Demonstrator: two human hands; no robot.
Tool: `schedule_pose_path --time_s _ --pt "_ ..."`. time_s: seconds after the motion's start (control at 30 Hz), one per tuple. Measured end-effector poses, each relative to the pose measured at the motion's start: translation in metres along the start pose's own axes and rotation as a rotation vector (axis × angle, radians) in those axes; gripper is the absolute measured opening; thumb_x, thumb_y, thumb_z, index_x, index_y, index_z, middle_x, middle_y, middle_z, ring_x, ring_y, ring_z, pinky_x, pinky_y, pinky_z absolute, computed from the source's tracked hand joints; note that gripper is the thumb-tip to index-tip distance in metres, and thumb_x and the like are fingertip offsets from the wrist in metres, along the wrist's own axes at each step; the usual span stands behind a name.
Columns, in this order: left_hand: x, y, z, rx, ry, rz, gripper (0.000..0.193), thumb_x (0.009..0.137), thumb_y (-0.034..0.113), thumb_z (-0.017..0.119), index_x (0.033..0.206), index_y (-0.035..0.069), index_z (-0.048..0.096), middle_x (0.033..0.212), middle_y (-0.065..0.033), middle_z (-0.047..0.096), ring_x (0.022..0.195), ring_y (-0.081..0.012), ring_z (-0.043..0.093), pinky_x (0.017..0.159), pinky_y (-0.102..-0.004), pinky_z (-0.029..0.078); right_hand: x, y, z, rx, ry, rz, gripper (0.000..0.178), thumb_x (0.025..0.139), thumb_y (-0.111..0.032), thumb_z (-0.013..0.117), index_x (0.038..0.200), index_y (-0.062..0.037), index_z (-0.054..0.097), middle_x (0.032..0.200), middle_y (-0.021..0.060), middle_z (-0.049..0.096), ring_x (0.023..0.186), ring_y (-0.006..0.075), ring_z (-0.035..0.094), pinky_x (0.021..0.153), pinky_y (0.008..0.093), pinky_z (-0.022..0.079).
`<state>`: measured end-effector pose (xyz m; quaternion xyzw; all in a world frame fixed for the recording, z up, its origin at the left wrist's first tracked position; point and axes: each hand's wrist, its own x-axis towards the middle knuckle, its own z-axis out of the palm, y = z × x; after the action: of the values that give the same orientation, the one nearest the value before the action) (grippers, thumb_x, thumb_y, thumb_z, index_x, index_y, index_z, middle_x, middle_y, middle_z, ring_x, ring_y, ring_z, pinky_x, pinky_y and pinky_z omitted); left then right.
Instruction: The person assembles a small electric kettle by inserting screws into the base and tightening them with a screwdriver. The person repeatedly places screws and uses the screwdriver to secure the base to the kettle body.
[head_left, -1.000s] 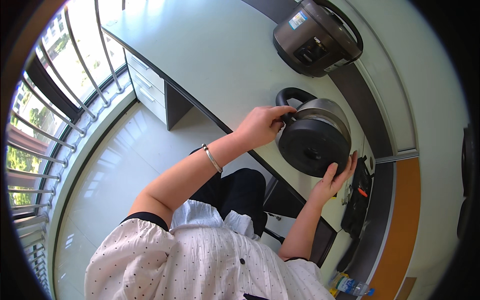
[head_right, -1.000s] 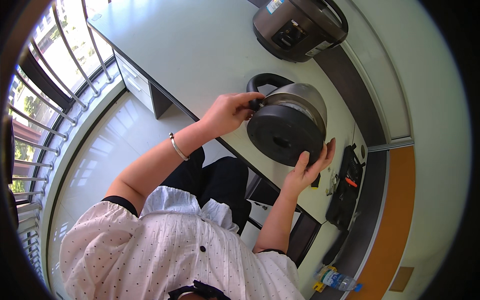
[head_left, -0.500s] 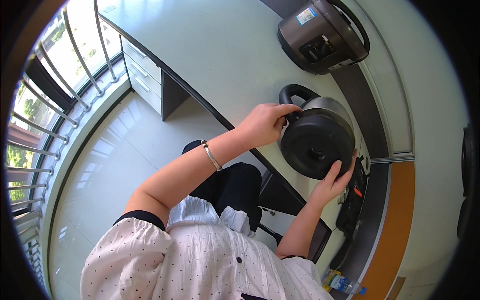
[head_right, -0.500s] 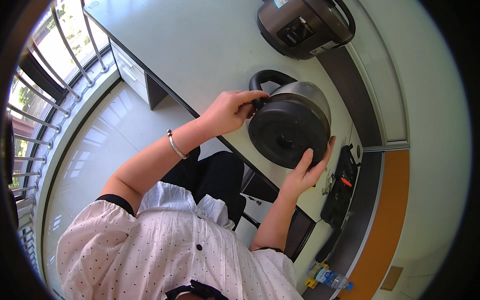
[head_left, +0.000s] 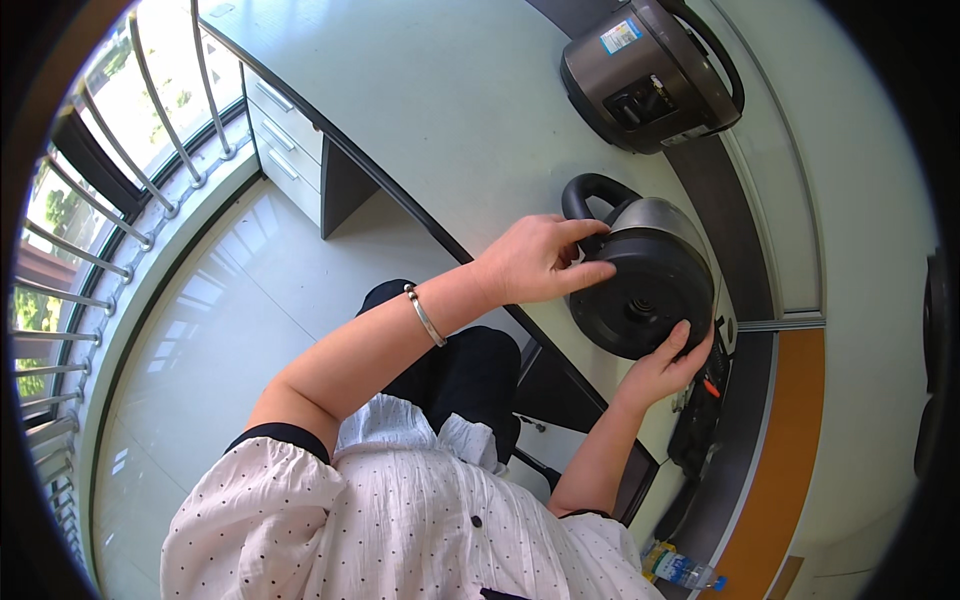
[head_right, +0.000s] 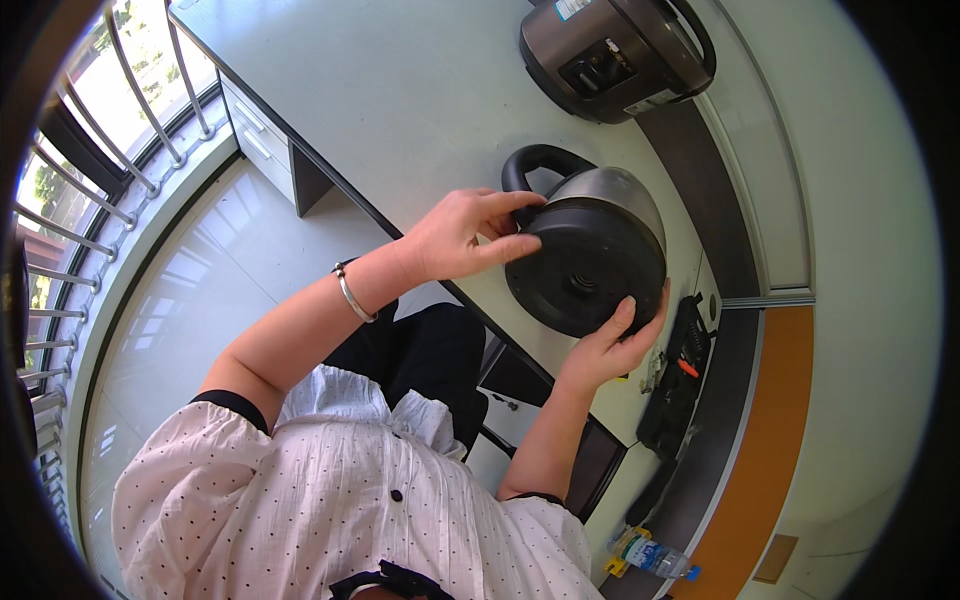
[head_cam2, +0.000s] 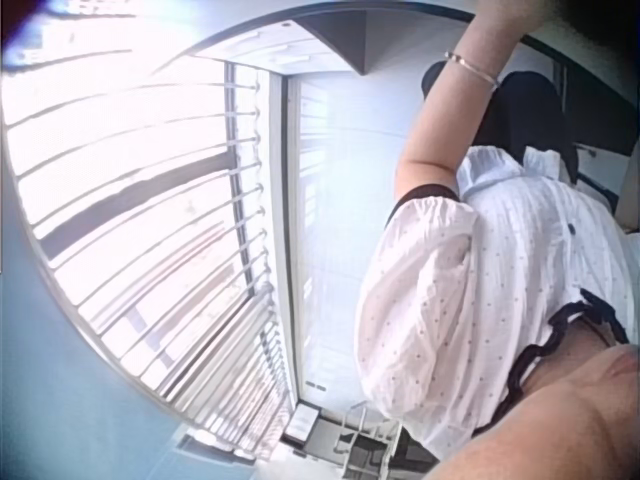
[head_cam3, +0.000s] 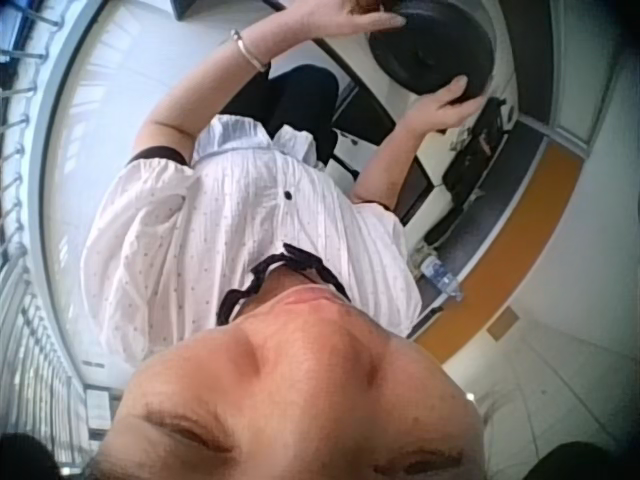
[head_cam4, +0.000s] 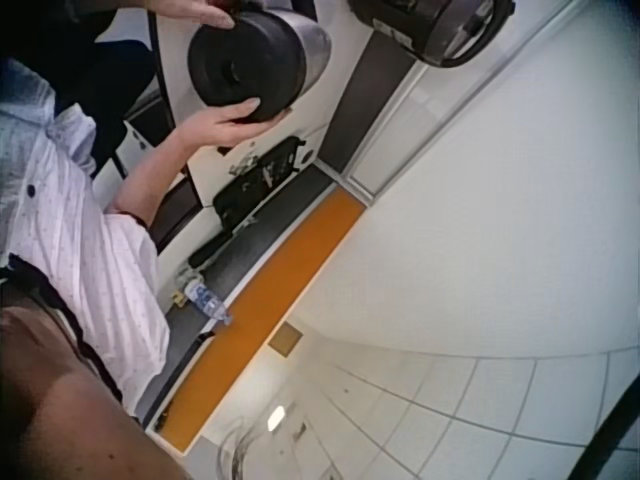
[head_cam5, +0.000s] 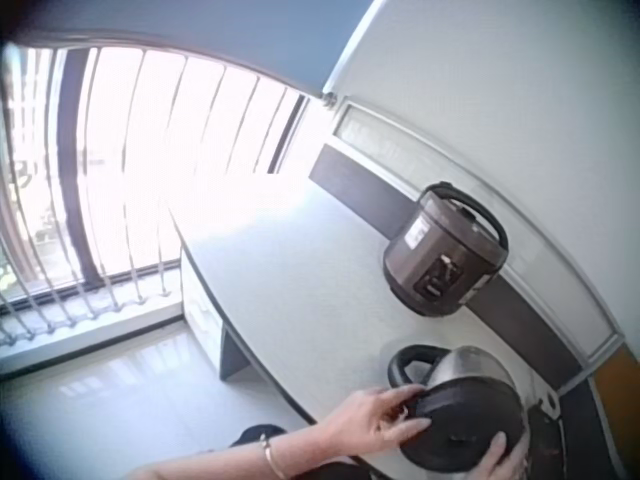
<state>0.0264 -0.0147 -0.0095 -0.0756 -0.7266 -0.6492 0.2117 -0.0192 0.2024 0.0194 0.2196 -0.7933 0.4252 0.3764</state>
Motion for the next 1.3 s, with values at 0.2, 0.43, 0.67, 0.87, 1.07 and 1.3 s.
schedule_pose_path --time_s 0.2,0.43,0.67,0.87,1.07,1.3 --pt "0.001 -0.007 0.005 0.076 0.017 0.090 0.061 0.074 0.034 0.080 0.124 0.006 0.057 0.082 -0.0129 0.061 0.075 -0.0244 0.065 0.073 -0.0332 0.055 -0.001 0.005 0.001 0.004 0.057 -0.004 0.036 0.099 -0.017 0.050 0.128 0.0055 0.046 0.126 0.0189 0.055 0.109 0.0261 0.058 0.095 0.0350 0.046" --pt "0.002 -0.005 0.004 0.117 0.015 0.067 0.056 0.076 0.030 0.079 0.123 0.007 0.058 0.081 -0.0121 0.060 0.072 -0.0227 0.063 0.070 -0.0323 0.053 -0.004 0.010 0.007 -0.056 0.117 -0.073 0.033 0.099 -0.012 0.050 0.126 0.0055 0.044 0.128 0.0200 0.052 0.110 0.0273 0.057 0.094 0.0365 0.047" --pt "0.002 -0.010 0.007 0.092 0.026 0.042 0.057 0.075 0.023 0.079 0.124 0.006 0.056 0.085 -0.0134 0.063 0.076 -0.0250 0.065 0.072 -0.0339 0.054 -0.004 0.010 0.013 0.095 0.098 -0.152 0.037 0.097 -0.010 0.054 0.128 0.0059 0.043 0.133 0.0196 0.049 0.114 0.0278 0.054 0.097 0.0367 0.045" --pt "0.002 -0.007 0.005 0.080 0.012 0.016 0.060 0.073 0.019 0.080 0.126 0.006 0.054 0.089 -0.0147 0.064 0.080 -0.0262 0.066 0.075 -0.0355 0.055 0.000 0.013 0.008 0.135 0.036 -0.148 0.037 0.094 -0.008 0.058 0.127 0.0048 0.045 0.132 0.0182 0.050 0.115 0.0269 0.053 0.098 0.0366 0.044" --pt "0.003 -0.009 0.005 0.082 0.005 0.021 0.061 0.073 0.017 0.080 0.126 0.006 0.054 0.090 -0.0152 0.064 0.081 -0.0270 0.066 0.076 -0.0356 0.055 0.004 0.017 0.005 0.032 0.032 -0.257 0.036 0.092 -0.008 0.061 0.124 0.0032 0.049 0.131 0.0178 0.051 0.115 0.0285 0.054 0.098 0.0383 0.045" --pt "0.004 -0.008 0.005 0.059 0.001 -0.010 0.060 0.072 0.013 0.080 0.126 0.005 0.055 0.091 -0.0158 0.065 0.083 -0.0274 0.067 0.077 -0.0357 0.055 0.007 0.005 0.008 -0.024 0.059 -0.338 0.037 0.091 -0.007 0.062 0.125 0.0018 0.052 0.125 0.0159 0.055 0.112 0.0278 0.054 0.098 0.0388 0.043"
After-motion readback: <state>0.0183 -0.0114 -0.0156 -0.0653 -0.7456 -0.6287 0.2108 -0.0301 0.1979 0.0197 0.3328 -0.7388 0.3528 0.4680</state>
